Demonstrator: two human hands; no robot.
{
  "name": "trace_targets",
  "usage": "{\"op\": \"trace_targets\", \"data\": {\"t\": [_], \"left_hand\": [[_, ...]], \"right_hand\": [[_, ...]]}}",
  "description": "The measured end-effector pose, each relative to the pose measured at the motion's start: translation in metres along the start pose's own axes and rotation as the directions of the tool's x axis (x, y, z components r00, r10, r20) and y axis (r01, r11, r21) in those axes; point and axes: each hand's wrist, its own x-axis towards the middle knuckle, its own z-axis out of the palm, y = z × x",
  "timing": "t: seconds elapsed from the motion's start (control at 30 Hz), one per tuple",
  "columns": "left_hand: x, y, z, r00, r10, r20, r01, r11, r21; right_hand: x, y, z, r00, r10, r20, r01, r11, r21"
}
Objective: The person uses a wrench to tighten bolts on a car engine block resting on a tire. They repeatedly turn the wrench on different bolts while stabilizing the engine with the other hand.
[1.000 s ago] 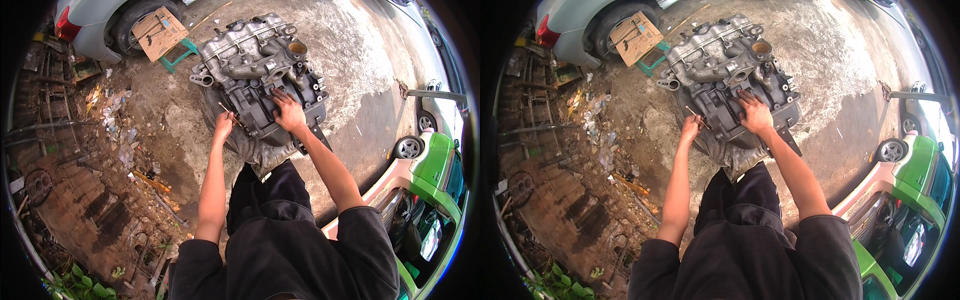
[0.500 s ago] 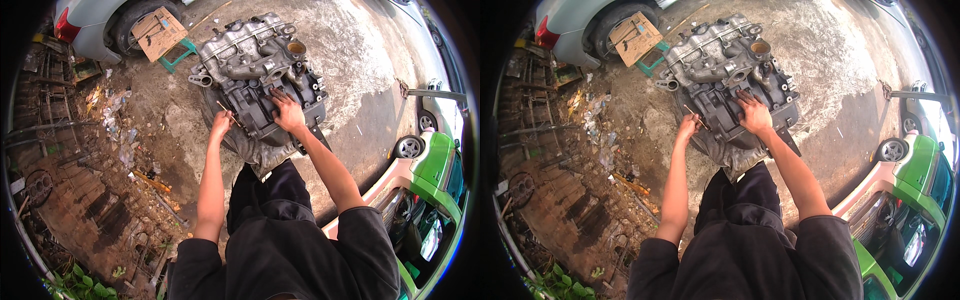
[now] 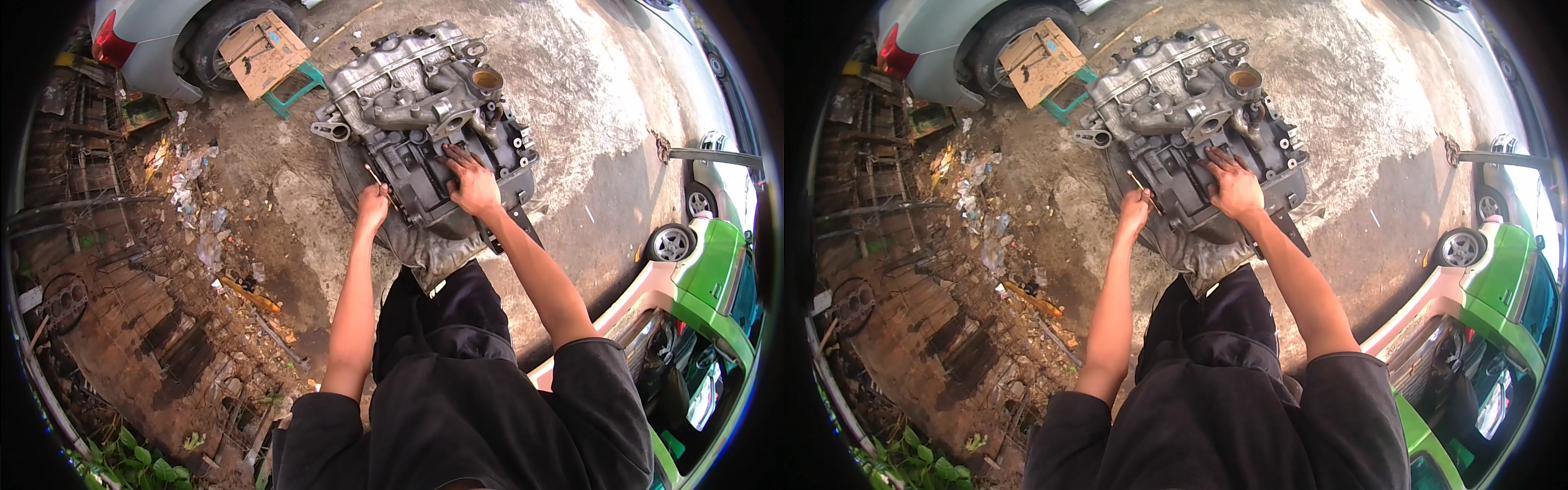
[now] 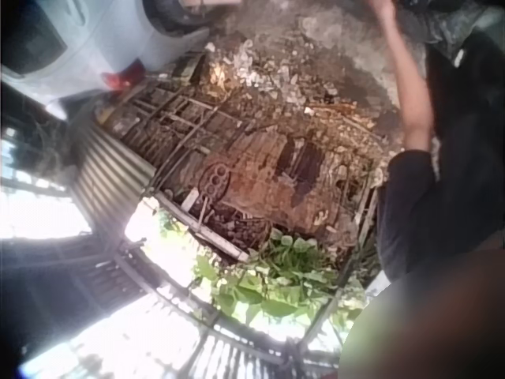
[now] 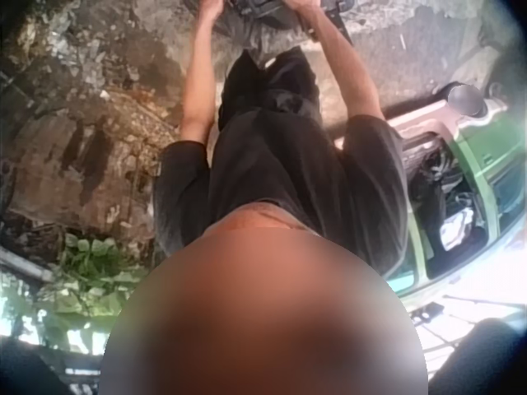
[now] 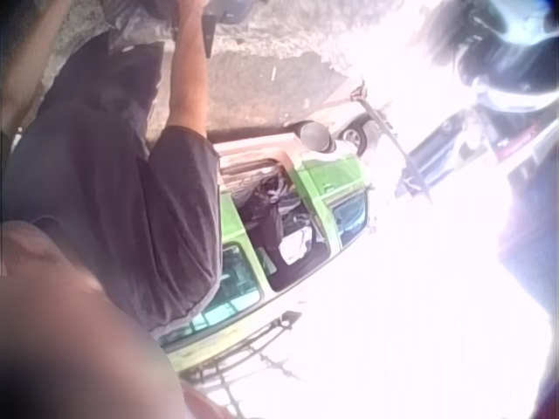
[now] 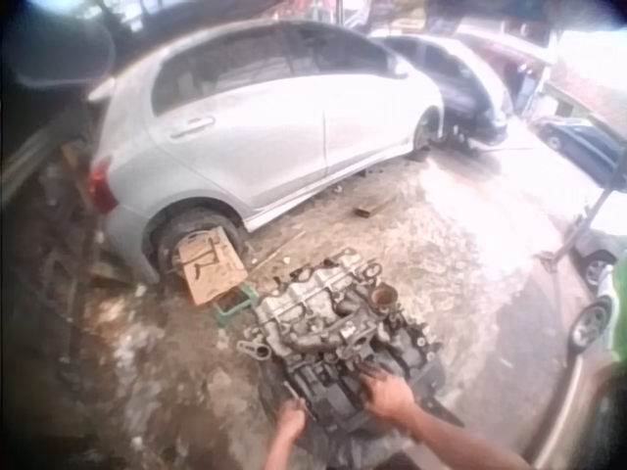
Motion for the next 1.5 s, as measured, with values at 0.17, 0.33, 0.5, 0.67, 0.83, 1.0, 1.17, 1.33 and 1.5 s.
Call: {"op": "trace_targets", "data": {"t": [0.17, 0.33, 0.5, 0.67, 0.83, 1.0, 1.17, 1.33, 1.5], "left_hand": [[-0.037, 0.023, 0.012, 0.948, 0.263, -0.181, -0.237, 0.96, 0.151], [-0.083, 0.014, 0.037, 0.88, 0.429, -0.203, -0.387, 0.896, 0.218], [-0.113, -0.035, 0.057, 0.884, 0.458, -0.094, -0.417, 0.864, 0.284], [-0.111, -0.044, 0.049, 0.727, 0.571, -0.382, -0.561, 0.814, 0.149], [-0.082, -0.017, 0.011, 0.848, 0.366, -0.384, -0.42, 0.905, -0.065], [-0.036, -0.007, -0.007, 0.914, 0.26, -0.312, -0.335, 0.917, -0.216], [-0.013, -0.014, -0.007, 0.936, 0.314, -0.162, -0.347, 0.902, -0.257], [-0.004, -0.019, -0.004, 0.952, 0.298, -0.073, -0.307, 0.917, -0.254], [-0.003, -0.02, -0.006, 0.947, 0.32, -0.019, -0.306, 0.887, -0.347]], "right_hand": [[-0.001, -0.001, 0.0, 1.0, 0.003, -0.009, -0.003, 1.0, 0.005], [0.0, -0.001, 0.0, 1.0, 0.002, -0.015, -0.001, 1.0, 0.017], [0.0, -0.002, -0.001, 1.0, -0.01, -0.02, 0.01, 1.0, 0.002], [-0.001, -0.003, -0.003, 1.0, 0.001, -0.009, -0.001, 1.0, 0.004], [0.0, -0.004, -0.004, 1.0, 0.0, -0.002, 0.0, 1.0, 0.01], [0.0, -0.004, -0.005, 1.0, -0.008, -0.013, 0.008, 1.0, 0.015], [0.0, -0.004, -0.004, 1.0, 0.0, -0.011, 0.0, 1.0, 0.016], [0.0, -0.002, -0.003, 1.0, 0.001, -0.006, -0.001, 1.0, 0.018], [0.0, -0.003, -0.002, 1.0, 0.01, 0.005, -0.01, 1.0, 0.007]]}}
